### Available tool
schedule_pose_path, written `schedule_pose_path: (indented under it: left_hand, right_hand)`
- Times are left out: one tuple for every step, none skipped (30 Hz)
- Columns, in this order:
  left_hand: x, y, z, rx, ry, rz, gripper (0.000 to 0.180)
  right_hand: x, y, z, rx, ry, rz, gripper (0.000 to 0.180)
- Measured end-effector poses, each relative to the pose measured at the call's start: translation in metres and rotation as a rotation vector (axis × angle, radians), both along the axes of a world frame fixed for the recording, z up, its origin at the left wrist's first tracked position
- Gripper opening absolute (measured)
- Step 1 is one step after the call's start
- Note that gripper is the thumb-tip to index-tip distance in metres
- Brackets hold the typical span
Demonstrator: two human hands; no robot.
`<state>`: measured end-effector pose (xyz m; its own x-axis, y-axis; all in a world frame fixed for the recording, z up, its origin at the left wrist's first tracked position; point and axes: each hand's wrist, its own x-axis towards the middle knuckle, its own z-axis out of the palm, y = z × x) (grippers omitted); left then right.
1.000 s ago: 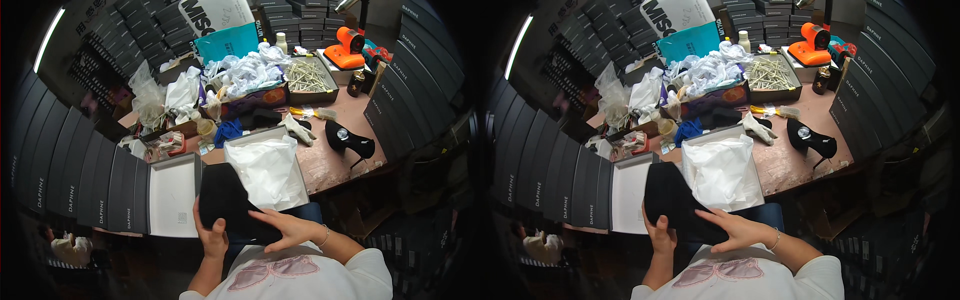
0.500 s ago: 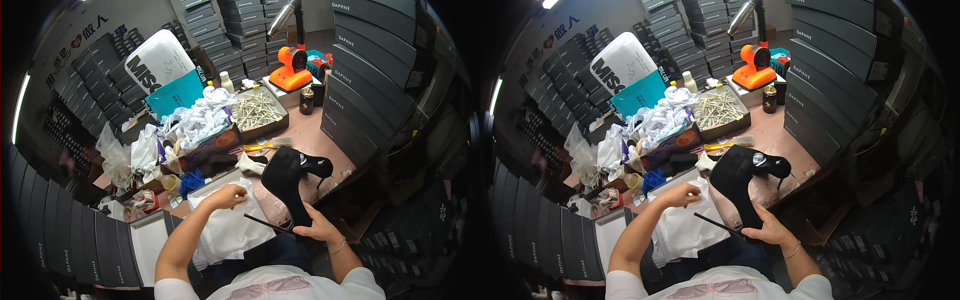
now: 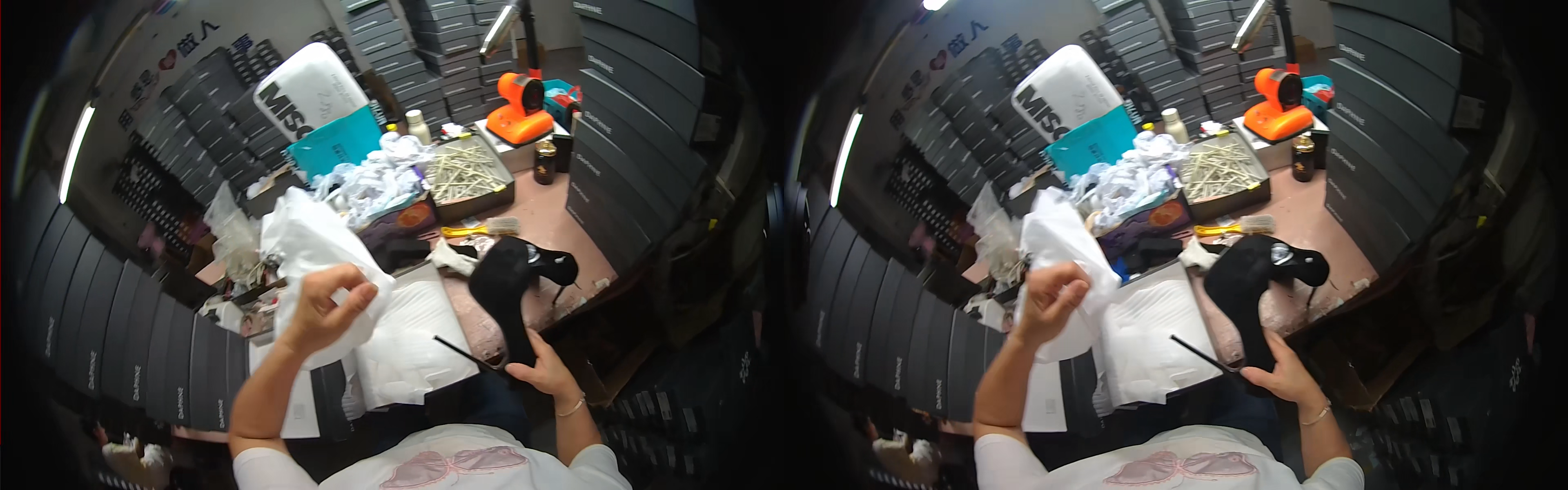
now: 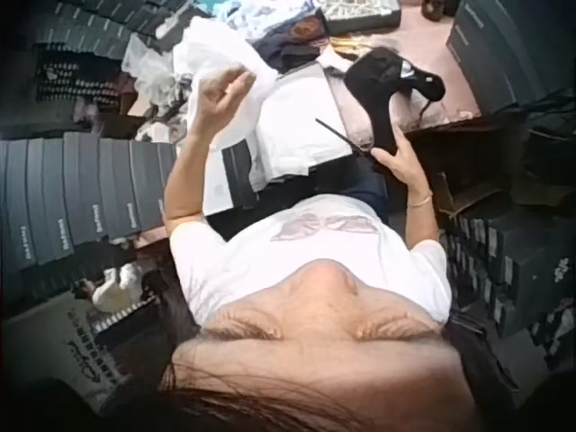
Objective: Cleaning and packing a pair of black high-heeled shoes into a branded shoebox with protective tissue paper.
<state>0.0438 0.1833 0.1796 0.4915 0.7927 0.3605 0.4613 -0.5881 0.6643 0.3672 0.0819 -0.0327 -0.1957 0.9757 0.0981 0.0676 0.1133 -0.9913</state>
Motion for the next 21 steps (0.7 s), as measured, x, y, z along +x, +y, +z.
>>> schedule_pose_path:
  left_hand:
    - [-0.016, -0.021, -0.024, -0.173, -0.062, 0.109, 0.017]
    - [-0.026, -0.039, -0.047, -0.19, -0.095, 0.087, 0.016]
    - [-0.033, -0.054, -0.068, -0.153, -0.051, 0.087, 0.015]
    - [-0.042, -0.069, -0.083, -0.091, 0.043, 0.201, 0.014]
    - [-0.052, -0.084, -0.096, -0.039, 0.136, 0.31, 0.012]
    - [-0.065, -0.099, -0.11, -0.169, 0.079, 0.408, 0.014]
    - [-0.077, -0.114, -0.122, -0.298, 0.017, 0.505, 0.017]
    - [-0.087, -0.129, -0.131, -0.426, -0.052, 0.59, 0.021]
    - [-0.093, -0.141, -0.133, -0.434, 0.004, 0.632, 0.025]
    - [-0.1, -0.152, -0.134, -0.443, 0.061, 0.671, 0.029]
    - [-0.104, -0.161, -0.133, -0.452, 0.119, 0.706, 0.034]
    - [-0.103, -0.168, -0.128, -0.479, 0.24, 0.773, 0.048]
    - [-0.107, -0.174, -0.134, -0.389, 0.267, 0.769, 0.049]
    - [-0.111, -0.18, -0.145, -0.299, 0.295, 0.761, 0.05]
    - [-0.113, -0.185, -0.152, -0.217, 0.325, 0.748, 0.051]
    - [-0.113, -0.19, -0.155, -0.172, 0.408, 0.749, 0.051]
    - [-0.114, -0.195, -0.154, -0.125, 0.49, 0.745, 0.051]
    - [-0.115, -0.196, -0.152, -0.072, 0.572, 0.739, 0.051]
    - [-0.117, -0.196, -0.148, -0.074, 0.584, 0.712, 0.047]
    - [-0.12, -0.192, -0.139, -0.076, 0.596, 0.682, 0.043]
    - [-0.121, -0.185, -0.129, -0.072, 0.605, 0.654, 0.039]
  right_hand:
    - [0.002, -0.008, 0.004, -0.074, 0.078, 0.014, 0.079]
    - [0.007, -0.016, 0.008, -0.092, 0.101, 0.005, 0.076]
    - [0.013, -0.024, 0.013, -0.118, 0.115, -0.014, 0.073]
    - [0.016, -0.03, 0.015, -0.147, 0.15, -0.012, 0.071]
    - [0.018, -0.035, 0.018, -0.184, 0.178, -0.016, 0.069]
    - [0.014, -0.037, 0.02, -0.169, 0.19, -0.008, 0.067]
    - [0.014, -0.036, 0.013, -0.166, 0.201, 0.037, 0.067]
    - [0.007, -0.036, 0.012, -0.214, 0.232, 0.049, 0.069]
    - [0.001, -0.034, 0.012, -0.25, 0.269, 0.053, 0.071]
    - [-0.005, -0.031, 0.01, -0.237, 0.262, 0.079, 0.071]
    - [-0.013, -0.026, 0.008, -0.223, 0.256, 0.103, 0.071]
    - [-0.02, -0.021, 0.007, -0.208, 0.251, 0.125, 0.072]
    - [-0.027, -0.017, 0.009, -0.201, 0.255, 0.151, 0.071]
    - [-0.036, -0.013, 0.013, -0.194, 0.258, 0.174, 0.071]
    - [-0.042, -0.009, 0.015, -0.195, 0.262, 0.193, 0.07]
    - [-0.047, -0.005, 0.016, -0.182, 0.279, 0.22, 0.069]
    - [-0.048, -0.004, 0.018, -0.19, 0.275, 0.232, 0.069]
    - [-0.05, -0.003, 0.02, -0.191, 0.272, 0.244, 0.07]
    - [-0.05, -0.003, 0.021, -0.192, 0.27, 0.251, 0.07]
    - [-0.049, -0.004, 0.02, -0.202, 0.278, 0.237, 0.07]
    - [-0.047, -0.003, 0.019, -0.222, 0.283, 0.229, 0.07]
